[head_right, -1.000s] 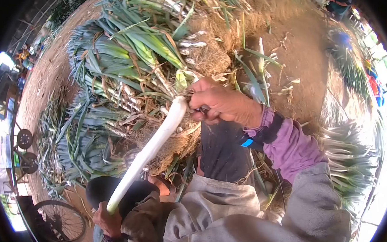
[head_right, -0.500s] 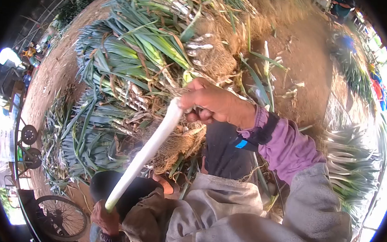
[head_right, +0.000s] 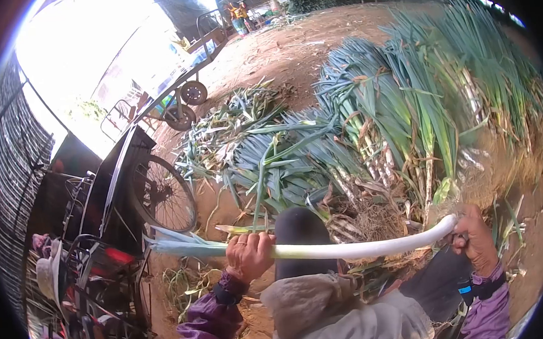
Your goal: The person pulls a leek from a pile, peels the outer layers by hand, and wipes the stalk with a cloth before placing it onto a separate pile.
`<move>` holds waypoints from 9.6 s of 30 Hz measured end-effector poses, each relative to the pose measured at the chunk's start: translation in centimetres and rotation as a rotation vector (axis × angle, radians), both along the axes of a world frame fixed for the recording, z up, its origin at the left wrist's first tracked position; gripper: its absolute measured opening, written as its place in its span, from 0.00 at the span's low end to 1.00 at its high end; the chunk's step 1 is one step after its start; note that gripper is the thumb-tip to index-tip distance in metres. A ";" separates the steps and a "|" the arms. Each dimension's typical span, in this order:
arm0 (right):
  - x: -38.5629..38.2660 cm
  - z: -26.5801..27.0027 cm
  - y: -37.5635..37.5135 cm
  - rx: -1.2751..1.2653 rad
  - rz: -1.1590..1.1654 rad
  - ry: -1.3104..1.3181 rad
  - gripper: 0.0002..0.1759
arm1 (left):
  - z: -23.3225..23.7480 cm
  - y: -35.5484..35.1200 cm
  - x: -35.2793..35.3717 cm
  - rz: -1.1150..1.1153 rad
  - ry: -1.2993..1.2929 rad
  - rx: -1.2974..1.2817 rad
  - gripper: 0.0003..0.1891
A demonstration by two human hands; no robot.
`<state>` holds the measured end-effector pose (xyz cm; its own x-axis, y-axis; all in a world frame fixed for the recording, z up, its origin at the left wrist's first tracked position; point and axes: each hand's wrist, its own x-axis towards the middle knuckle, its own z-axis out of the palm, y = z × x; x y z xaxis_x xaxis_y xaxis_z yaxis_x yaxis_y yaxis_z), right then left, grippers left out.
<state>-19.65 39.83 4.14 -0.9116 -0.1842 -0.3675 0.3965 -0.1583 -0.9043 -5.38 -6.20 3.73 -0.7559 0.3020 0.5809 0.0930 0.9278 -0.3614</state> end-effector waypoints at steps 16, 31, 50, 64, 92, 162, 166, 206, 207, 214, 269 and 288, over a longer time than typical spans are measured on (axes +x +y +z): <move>2.7 1.8 -1.5 -0.040 0.021 0.192 0.26 | 0.9 -1.0 1.7 -0.065 0.017 0.078 0.10; 1.4 0.2 -0.5 -0.180 -0.173 0.075 0.23 | 1.8 0.7 1.2 -0.005 0.098 -0.037 0.07; 3.2 0.9 -2.9 -0.051 -0.171 0.484 0.18 | 0.0 -0.7 3.5 -0.041 -0.053 0.162 0.09; 4.3 1.0 -3.1 1.064 -0.029 1.305 0.10 | -0.6 -1.6 3.9 -0.020 -0.196 0.174 0.09; 4.7 1.2 -1.5 -0.059 -0.048 0.396 0.23 | -1.0 -1.0 2.2 -0.052 -0.383 0.239 0.10; -0.8 -1.4 1.7 0.771 0.361 0.462 0.21 | 1.7 1.5 -1.1 0.105 -1.311 0.788 0.11; -2.7 -6.6 1.5 0.818 0.079 1.181 0.20 | 1.3 1.4 -1.9 0.200 -1.491 1.003 0.08; -0.8 -4.5 1.0 0.191 -0.185 0.149 0.24 | -4.6 8.3 -1.8 -0.136 -0.584 0.943 0.15; -0.9 -4.9 1.1 0.135 -0.218 0.129 0.21 | -4.6 10.6 -1.2 -0.095 -0.725 1.261 0.21; -0.1 -3.2 0.7 0.096 -0.176 0.035 0.19 | -8.9 15.6 -4.9 -0.103 -0.941 2.166 0.20; 6.9 6.8 1.1 0.631 -0.016 0.827 0.13 | 0.7 23.7 -7.0 -0.776 0.024 0.395 0.27; 8.5 6.8 -0.8 1.466 0.129 1.224 0.19 | 1.4 25.5 -7.2 -0.644 -0.185 0.351 0.23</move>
<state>-11.11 39.04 10.90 -0.7635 -0.4490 0.4642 -0.5228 0.8517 -0.0361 -12.54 19.29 5.09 -0.5873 0.5377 0.6050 0.6859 0.7274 0.0194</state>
